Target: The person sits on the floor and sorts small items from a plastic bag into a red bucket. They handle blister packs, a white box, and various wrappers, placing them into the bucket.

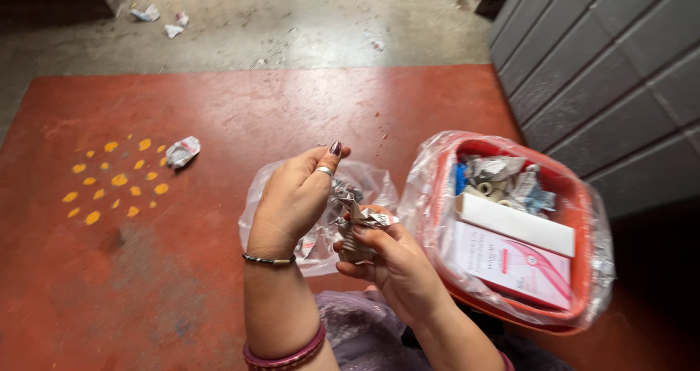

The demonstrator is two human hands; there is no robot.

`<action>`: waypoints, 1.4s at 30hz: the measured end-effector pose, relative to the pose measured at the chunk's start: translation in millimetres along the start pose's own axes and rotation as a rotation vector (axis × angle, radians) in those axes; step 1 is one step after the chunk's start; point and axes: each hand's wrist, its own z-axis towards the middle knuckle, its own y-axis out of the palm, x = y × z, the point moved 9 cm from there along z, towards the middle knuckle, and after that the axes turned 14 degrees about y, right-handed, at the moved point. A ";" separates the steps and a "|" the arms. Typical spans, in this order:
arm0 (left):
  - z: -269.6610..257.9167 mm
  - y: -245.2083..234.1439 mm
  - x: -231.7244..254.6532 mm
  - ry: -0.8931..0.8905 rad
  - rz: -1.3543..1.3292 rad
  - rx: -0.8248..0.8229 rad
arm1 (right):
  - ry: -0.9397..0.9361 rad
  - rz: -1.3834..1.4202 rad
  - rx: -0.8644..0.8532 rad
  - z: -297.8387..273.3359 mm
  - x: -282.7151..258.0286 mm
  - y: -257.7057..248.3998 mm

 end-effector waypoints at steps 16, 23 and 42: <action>-9.0 194.9 117.2 0.486 -0.577 -0.174 | -0.900 -1.177 0.873 -168.1 -161.3 -85.5; 7.4 197.8 99.2 0.486 -0.371 -0.022 | -0.890 -1.073 0.997 -172.7 -168.1 -137.6; -25.2 226.1 148.6 0.811 0.091 -0.232 | -0.847 -1.111 0.852 -167.6 -161.0 -144.2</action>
